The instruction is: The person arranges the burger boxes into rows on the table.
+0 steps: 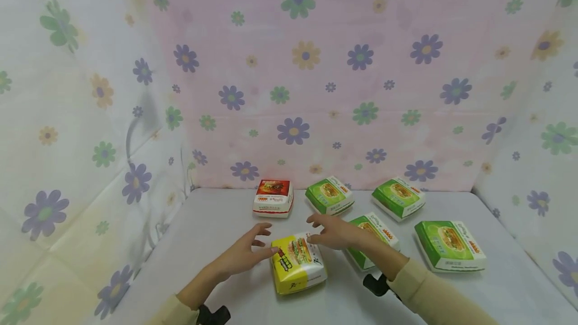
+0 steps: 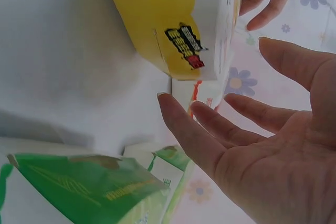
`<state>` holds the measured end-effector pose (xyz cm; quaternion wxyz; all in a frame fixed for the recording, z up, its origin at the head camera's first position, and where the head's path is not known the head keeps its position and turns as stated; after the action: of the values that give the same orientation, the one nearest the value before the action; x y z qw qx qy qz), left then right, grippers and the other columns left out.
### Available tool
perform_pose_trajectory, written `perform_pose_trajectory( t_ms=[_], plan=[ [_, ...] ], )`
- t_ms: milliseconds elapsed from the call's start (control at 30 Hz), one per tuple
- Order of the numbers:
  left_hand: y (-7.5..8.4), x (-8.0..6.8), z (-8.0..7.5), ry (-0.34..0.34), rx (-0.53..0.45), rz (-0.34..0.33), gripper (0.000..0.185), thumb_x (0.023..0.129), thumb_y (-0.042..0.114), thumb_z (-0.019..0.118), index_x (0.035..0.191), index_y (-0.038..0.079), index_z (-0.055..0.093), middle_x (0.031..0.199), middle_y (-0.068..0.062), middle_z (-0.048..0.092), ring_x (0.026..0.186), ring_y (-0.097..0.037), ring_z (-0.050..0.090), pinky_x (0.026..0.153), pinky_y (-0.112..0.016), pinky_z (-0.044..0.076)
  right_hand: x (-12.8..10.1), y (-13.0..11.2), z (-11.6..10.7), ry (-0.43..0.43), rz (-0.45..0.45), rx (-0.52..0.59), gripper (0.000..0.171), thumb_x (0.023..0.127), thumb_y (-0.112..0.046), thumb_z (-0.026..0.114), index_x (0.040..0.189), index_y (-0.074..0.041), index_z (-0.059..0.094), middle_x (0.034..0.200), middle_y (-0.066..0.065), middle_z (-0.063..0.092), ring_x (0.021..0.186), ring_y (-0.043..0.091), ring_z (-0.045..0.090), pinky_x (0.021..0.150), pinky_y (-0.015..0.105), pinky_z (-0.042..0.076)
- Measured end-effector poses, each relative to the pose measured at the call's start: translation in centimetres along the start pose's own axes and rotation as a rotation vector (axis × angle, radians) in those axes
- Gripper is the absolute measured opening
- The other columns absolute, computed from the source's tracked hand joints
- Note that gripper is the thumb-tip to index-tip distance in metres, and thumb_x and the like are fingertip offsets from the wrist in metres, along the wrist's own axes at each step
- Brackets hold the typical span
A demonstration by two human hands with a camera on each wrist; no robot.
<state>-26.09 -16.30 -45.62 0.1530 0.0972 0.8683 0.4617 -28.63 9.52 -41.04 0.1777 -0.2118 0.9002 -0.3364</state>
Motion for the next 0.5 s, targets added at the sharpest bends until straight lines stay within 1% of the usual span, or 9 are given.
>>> perform_pose_trajectory(
  t_ms=[100, 233, 300, 500],
  plan=[
    [-0.2, -0.1, 0.5, -0.033, -0.016, -0.003, 0.08, 0.092, 0.051, 0.074, 0.155, 0.015, 0.038, 0.15, -0.018, 0.047, 0.131, -0.042, 0.05, 0.089, -0.054, 0.056, -0.2, -0.1, 0.4, -0.009, 0.006, -0.001, 0.048, 0.097, -0.027, 0.071, 0.14, -0.011, 0.057, 0.136, 0.016, 0.061, 0.12, 0.033, 0.061, 0.094, 0.051, 0.054],
    [-0.3, -0.4, 1.1, -0.066, -0.054, -0.008, 0.079, 0.094, 0.047, 0.073, 0.156, 0.015, 0.037, 0.151, -0.019, 0.045, 0.131, -0.042, 0.049, 0.088, -0.051, 0.057, -0.3, -0.2, 0.8, -0.017, -0.011, -0.008, 0.049, 0.097, -0.027, 0.071, 0.141, -0.008, 0.056, 0.136, 0.017, 0.061, 0.123, 0.036, 0.059, 0.097, 0.054, 0.052],
    [-0.3, -0.5, 1.3, -0.076, -0.063, -0.013, 0.078, 0.094, 0.046, 0.073, 0.156, 0.015, 0.036, 0.15, -0.019, 0.045, 0.129, -0.041, 0.05, 0.087, -0.051, 0.058, -0.2, -0.1, 1.0, -0.025, -0.019, -0.009, 0.05, 0.098, -0.026, 0.07, 0.141, -0.007, 0.055, 0.136, 0.018, 0.061, 0.123, 0.037, 0.059, 0.099, 0.055, 0.051],
    [-0.5, -0.6, 1.9, -0.096, -0.077, -0.045, 0.08, 0.092, 0.047, 0.075, 0.155, 0.016, 0.037, 0.152, -0.022, 0.042, 0.125, -0.035, 0.054, 0.086, -0.048, 0.058, 0.0, 0.1, 1.6, -0.038, -0.023, -0.009, 0.051, 0.097, -0.025, 0.069, 0.142, -0.005, 0.055, 0.134, 0.017, 0.062, 0.12, 0.034, 0.06, 0.099, 0.054, 0.051]
  ],
)
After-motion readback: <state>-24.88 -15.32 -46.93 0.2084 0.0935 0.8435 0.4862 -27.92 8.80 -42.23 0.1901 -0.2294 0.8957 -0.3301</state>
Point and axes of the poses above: each hand's wrist, its own x-axis towards the middle knuckle, its own z-axis out of the palm, y = z × x, the point moved 3 cm from there along x, towards the middle knuckle
